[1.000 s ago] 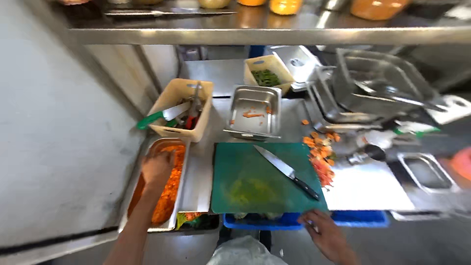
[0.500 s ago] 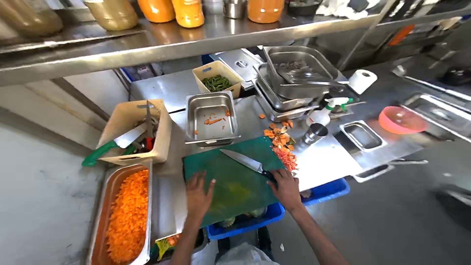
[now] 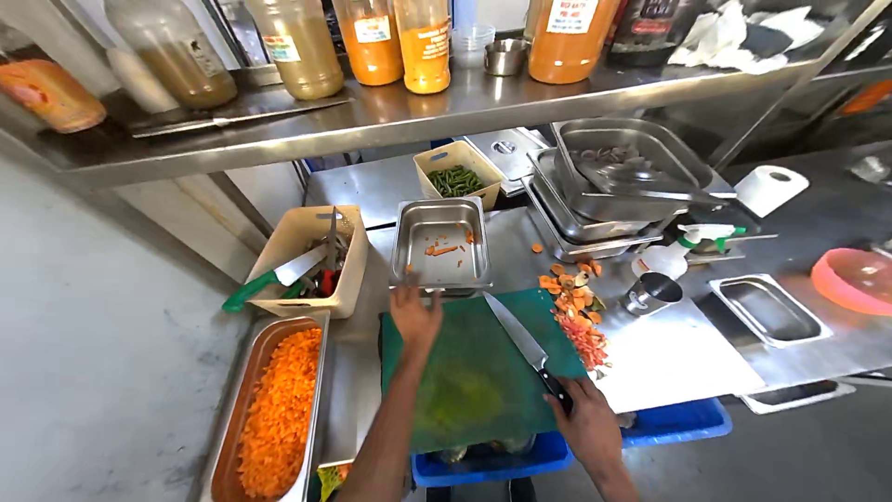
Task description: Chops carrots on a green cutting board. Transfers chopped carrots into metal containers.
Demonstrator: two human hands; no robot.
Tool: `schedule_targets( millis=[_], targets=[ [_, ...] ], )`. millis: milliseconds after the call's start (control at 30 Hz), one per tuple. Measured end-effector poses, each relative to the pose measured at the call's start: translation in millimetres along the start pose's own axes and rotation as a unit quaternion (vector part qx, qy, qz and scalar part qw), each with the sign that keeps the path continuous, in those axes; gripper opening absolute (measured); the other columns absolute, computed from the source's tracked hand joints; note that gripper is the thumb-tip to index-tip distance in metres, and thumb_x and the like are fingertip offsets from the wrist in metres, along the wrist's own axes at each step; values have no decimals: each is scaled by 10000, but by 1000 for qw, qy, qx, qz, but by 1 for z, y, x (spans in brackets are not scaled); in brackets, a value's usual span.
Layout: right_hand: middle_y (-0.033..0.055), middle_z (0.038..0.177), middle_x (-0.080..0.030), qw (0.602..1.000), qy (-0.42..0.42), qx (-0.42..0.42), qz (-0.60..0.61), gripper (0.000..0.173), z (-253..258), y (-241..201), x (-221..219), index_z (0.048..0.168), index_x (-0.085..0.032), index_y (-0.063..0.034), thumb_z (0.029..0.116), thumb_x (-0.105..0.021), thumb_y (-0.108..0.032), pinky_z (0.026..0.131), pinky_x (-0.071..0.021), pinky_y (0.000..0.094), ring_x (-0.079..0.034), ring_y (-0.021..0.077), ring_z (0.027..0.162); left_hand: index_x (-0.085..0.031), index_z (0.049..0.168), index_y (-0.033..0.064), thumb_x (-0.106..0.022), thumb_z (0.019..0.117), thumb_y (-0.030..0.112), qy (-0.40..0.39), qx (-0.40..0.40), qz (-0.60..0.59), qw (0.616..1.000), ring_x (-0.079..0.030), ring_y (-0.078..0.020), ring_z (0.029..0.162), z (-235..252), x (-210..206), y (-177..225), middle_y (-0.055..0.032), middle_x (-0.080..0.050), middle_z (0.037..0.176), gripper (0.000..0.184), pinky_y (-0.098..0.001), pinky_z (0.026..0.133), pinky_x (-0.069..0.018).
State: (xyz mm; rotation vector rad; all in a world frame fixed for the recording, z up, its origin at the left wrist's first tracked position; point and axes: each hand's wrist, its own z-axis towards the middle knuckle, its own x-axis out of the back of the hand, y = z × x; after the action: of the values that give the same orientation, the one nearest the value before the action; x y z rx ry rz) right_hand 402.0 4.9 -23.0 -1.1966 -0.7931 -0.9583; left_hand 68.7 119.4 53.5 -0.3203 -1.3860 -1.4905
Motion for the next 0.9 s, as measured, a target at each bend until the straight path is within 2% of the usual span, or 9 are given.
schedule_targets(
  millis=[67,133,267,367,467,600,733,833,900],
  targets=[
    [177,1157,-688,1000,28,-2,14,575,-2,-4,8,1230,-733,-126,807,-790,-511,798,-560,586,-666,400,1018,-458,1521,79,-679,933,496,-22,143,31,989,-446,-431,1391,74,3,-13,-220,-462,1528,755,-613,1091,-417],
    [161,1135,-695,997,60,8,50,576,-7,-9,19,1219,-735,-113,840,-749,-547,844,-568,538,-671,358,1010,-567,1391,3,-682,909,583,-123,218,26,968,-557,-460,1276,127,-7,-35,-281,-571,1385,763,-660,1014,-467],
    [100,1029,-708,983,72,-16,169,347,-15,-20,54,1133,-759,-80,933,-726,-361,795,-608,373,-693,193,901,-671,1222,-10,-762,880,195,-225,181,-81,954,-662,-414,1056,154,-17,-56,-265,-674,1160,409,-626,907,-531],
    [65,1004,-728,953,88,-22,290,199,-7,-39,92,1089,-759,-48,946,-709,-176,806,-635,303,-716,120,891,-670,1172,-6,-695,882,78,-148,119,-167,967,-678,-374,941,127,5,-23,-233,-689,1044,303,-605,838,-551],
    [10,1036,-750,931,122,74,336,169,29,-75,123,1056,-769,-100,970,-676,-212,866,-637,330,-722,118,966,-690,1153,4,-669,903,25,-56,61,-188,979,-687,-348,938,61,55,32,-202,-705,1026,252,-610,825,-552],
    [-11,1222,-709,935,108,203,271,230,105,-139,139,1159,-760,-166,987,-679,-295,981,-585,356,-659,115,1159,-683,1119,-21,-645,835,18,5,5,-234,972,-643,-169,682,-18,92,68,-99,-682,831,290,-408,621,-559],
    [87,1503,-525,932,139,215,256,464,191,-188,117,1325,-675,-168,906,-769,-346,1129,-451,533,-473,301,1407,-665,875,27,-621,747,76,12,-106,-229,968,-468,-9,479,-70,105,100,47,-540,609,144,-213,436,-410],
    [184,1374,-561,918,176,194,298,451,180,-202,83,1272,-662,-104,857,-714,-274,1036,-445,624,-500,414,1298,-596,764,83,-625,734,82,12,-154,-257,954,-395,18,445,-81,106,121,88,-451,561,42,-176,404,-340],
    [198,1356,-604,914,66,294,270,430,140,-190,77,1233,-691,-79,849,-742,-265,1062,-429,627,-536,418,1288,-611,772,90,-628,740,72,15,-158,-280,947,-438,15,454,-77,108,125,86,-492,574,41,-182,407,-376]
  ],
)
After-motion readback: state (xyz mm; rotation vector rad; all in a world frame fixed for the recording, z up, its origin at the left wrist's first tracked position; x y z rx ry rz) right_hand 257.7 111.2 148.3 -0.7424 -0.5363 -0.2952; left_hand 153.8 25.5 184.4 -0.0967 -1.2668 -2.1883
